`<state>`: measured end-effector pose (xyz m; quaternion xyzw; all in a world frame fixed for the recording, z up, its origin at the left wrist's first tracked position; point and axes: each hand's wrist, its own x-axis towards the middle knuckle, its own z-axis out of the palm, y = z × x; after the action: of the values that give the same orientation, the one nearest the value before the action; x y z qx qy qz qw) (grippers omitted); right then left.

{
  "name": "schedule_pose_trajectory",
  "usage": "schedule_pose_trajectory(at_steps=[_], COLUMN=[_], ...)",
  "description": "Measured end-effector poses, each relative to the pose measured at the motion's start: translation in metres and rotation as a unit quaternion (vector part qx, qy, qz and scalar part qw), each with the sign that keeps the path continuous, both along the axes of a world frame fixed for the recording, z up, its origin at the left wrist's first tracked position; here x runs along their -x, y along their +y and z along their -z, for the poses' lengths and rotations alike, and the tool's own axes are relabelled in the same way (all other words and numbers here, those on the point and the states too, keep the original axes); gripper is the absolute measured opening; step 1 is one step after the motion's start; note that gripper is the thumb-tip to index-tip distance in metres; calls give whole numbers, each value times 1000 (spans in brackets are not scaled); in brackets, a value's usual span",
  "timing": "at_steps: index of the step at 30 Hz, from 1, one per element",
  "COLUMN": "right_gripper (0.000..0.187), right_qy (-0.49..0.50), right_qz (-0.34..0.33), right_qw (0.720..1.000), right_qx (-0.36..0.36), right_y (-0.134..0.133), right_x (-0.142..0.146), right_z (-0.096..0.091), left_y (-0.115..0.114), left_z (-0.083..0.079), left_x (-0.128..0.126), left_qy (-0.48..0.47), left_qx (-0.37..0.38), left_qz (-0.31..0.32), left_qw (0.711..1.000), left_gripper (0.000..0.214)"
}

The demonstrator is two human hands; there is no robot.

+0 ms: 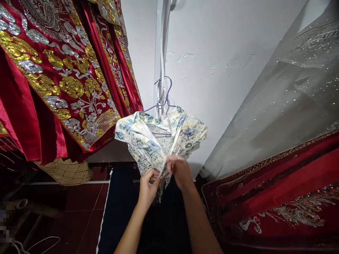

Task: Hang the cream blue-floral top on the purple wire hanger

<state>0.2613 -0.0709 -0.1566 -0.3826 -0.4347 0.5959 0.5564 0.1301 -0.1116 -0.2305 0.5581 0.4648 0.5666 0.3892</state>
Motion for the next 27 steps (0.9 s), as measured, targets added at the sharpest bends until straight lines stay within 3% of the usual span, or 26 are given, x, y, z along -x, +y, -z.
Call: schedule_pose_trajectory(at_steps=[5, 8, 11, 15, 17, 19, 21, 23, 25, 27], right_gripper=[20, 16, 18, 24, 24, 21, 20, 22, 24, 25], right_qy=[23, 47, 30, -29, -65, -99, -121, -142, -156, -150], right_qz=[48, 78, 67, 55, 40, 36, 56, 76, 69, 50], right_qw=[992, 984, 982, 978, 973, 964, 957, 956, 962, 971], right_qx=[-117, -153, -171, -197, -219, -245, -258, -246, -213, -181], right_y=[50, 57, 48, 31, 26, 27, 33, 42, 48, 45], right_x=[-5, 1, 8, 14, 16, 17, 16, 13, 8, 3], right_z=[-98, -124, -117, -107, -112, -118, -117, -107, -90, -69], left_y=[-7, -8, 1, 30, 48, 64, 71, 72, 68, 66], left_z=[-3, -8, -37, -120, -162, -192, -209, -218, -221, -217], left_x=[8, 22, 33, 36, 35, 33, 32, 33, 41, 55], left_qy=[110, 176, 185, 109, 151, 239, 308, 329, 289, 190], left_qx=[-52, -71, -84, -196, -274, -341, -380, -401, -408, -393], left_qz=[38, 50, 68, 9, -15, -25, -30, -51, -104, -176], left_qw=[992, 981, 977, 974, 950, 909, 872, 853, 860, 882], left_gripper=[18, 17, 6, 39, 39, 22, 12, 11, 11, 11])
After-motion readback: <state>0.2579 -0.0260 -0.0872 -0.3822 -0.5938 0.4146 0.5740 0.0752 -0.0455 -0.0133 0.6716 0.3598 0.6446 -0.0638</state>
